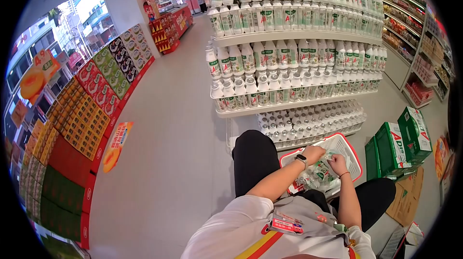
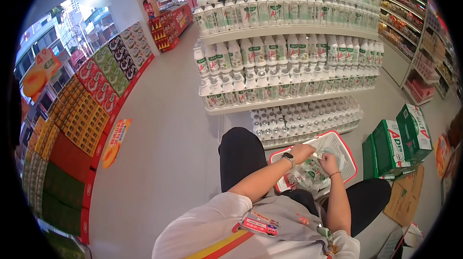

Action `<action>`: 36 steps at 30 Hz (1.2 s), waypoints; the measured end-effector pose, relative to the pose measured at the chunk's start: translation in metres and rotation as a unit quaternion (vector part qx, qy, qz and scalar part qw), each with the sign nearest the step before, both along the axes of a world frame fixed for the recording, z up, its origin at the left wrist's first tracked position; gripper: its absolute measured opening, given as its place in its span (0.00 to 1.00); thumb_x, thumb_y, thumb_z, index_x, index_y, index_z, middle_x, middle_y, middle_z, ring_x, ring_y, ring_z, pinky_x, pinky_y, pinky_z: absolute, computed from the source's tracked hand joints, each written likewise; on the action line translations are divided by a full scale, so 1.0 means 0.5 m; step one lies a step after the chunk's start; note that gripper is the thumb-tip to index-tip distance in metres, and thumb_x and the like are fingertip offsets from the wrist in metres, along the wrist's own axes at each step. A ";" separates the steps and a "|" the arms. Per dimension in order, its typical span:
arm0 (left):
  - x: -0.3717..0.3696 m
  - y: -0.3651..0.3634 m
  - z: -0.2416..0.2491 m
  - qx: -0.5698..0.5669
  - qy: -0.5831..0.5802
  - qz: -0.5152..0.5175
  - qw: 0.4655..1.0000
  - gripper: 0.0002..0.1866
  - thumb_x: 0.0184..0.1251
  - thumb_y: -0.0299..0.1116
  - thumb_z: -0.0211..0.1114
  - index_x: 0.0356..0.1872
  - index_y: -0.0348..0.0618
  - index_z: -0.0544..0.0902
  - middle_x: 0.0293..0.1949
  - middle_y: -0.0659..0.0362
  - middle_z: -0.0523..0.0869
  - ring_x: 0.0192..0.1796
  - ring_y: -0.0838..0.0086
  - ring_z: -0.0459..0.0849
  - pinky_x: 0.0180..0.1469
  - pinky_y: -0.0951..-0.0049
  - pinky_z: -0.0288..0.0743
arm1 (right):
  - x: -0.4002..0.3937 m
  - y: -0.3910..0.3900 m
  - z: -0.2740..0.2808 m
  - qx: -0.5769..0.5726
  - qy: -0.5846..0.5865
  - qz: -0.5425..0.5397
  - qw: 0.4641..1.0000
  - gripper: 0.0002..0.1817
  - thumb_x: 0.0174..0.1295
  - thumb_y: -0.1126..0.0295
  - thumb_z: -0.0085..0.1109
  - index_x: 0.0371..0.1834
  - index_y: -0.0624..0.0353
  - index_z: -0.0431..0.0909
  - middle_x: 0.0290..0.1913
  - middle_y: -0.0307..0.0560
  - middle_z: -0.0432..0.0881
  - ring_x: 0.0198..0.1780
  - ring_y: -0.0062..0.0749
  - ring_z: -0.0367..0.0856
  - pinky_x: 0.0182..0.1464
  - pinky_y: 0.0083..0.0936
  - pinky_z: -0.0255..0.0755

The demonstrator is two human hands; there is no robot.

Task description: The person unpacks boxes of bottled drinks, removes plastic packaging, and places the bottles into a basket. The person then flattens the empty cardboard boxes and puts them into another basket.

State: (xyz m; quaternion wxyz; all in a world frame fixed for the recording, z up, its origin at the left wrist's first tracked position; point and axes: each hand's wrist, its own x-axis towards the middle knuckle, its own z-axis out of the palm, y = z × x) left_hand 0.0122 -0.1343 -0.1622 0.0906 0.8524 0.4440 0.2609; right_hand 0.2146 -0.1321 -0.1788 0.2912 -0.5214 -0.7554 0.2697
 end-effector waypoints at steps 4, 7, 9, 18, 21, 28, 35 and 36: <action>-0.005 -0.022 0.095 0.009 -0.077 0.018 0.997 0.01 0.51 0.27 0.56 0.25 0.46 0.73 0.27 0.56 0.80 0.33 0.55 0.81 0.31 0.56 0.72 | -0.006 -0.005 0.072 -0.018 0.026 0.005 0.999 0.23 0.48 0.74 0.68 0.12 0.58 0.57 0.13 0.34 0.59 0.20 0.17 0.56 0.23 0.25 0.58; -0.007 -0.032 0.143 0.064 -0.141 0.018 0.988 0.03 0.48 0.28 0.58 0.24 0.46 0.73 0.26 0.56 0.79 0.31 0.56 0.80 0.30 0.58 0.71 | -0.023 -0.027 0.164 -0.026 0.071 0.016 0.997 0.22 0.47 0.72 0.67 0.12 0.60 0.59 0.13 0.38 0.57 0.21 0.18 0.56 0.23 0.27 0.58; -0.009 -0.037 0.180 0.058 -0.202 0.022 0.978 0.05 0.44 0.25 0.59 0.22 0.43 0.72 0.24 0.54 0.75 0.30 0.56 0.78 0.30 0.61 0.70 | -0.033 -0.041 0.231 -0.059 0.155 0.032 0.986 0.22 0.52 0.72 0.66 0.13 0.55 0.57 0.15 0.32 0.58 0.19 0.16 0.55 0.20 0.23 0.55; -0.007 -0.023 0.213 -0.099 -0.448 -0.145 0.876 0.48 0.47 0.30 0.73 0.70 0.53 0.55 0.62 0.49 0.70 0.63 0.56 0.70 0.67 0.60 0.61 | 0.008 -0.073 0.463 -0.220 0.593 0.108 0.767 0.20 0.63 0.70 0.60 0.19 0.48 0.58 0.15 0.25 0.55 0.14 0.11 0.51 0.16 0.16 0.44; -0.001 -0.013 0.167 -0.386 -0.456 -0.237 0.766 0.58 0.49 0.32 0.74 0.75 0.57 0.39 0.67 0.48 0.65 0.68 0.56 0.65 0.69 0.59 0.58 | 0.026 -0.028 0.444 -0.092 0.707 -0.041 0.700 0.16 0.65 0.66 0.57 0.21 0.48 0.63 0.15 0.26 0.56 0.14 0.12 0.52 0.14 0.14 0.46; 0.081 -0.045 0.064 -0.602 -0.434 -0.286 0.607 0.55 0.62 0.41 0.67 0.74 0.65 0.28 0.74 0.51 0.49 0.68 0.62 0.66 0.60 0.56 0.71 | 0.036 -0.030 0.393 0.096 0.678 -0.121 0.718 0.18 0.67 0.64 0.54 0.20 0.51 0.60 0.15 0.30 0.55 0.15 0.15 0.54 0.16 0.17 0.45; 0.139 -0.119 0.054 -0.662 -0.380 -0.296 0.575 0.33 0.60 0.28 0.63 0.66 0.46 0.61 0.59 0.56 0.75 0.48 0.75 0.81 0.47 0.66 0.79 | 0.007 0.014 0.310 0.218 0.504 -0.104 0.829 0.21 0.70 0.69 0.52 0.17 0.52 0.58 0.16 0.28 0.59 0.19 0.10 0.53 0.21 0.15 0.47; 0.145 -0.116 0.067 -0.634 -0.303 -0.304 0.643 0.35 0.59 0.28 0.65 0.67 0.48 0.58 0.59 0.57 0.74 0.46 0.77 0.80 0.45 0.65 0.79 | 0.004 0.020 0.301 0.234 0.470 -0.128 0.841 0.21 0.69 0.70 0.53 0.18 0.52 0.58 0.16 0.28 0.59 0.19 0.10 0.53 0.22 0.15 0.47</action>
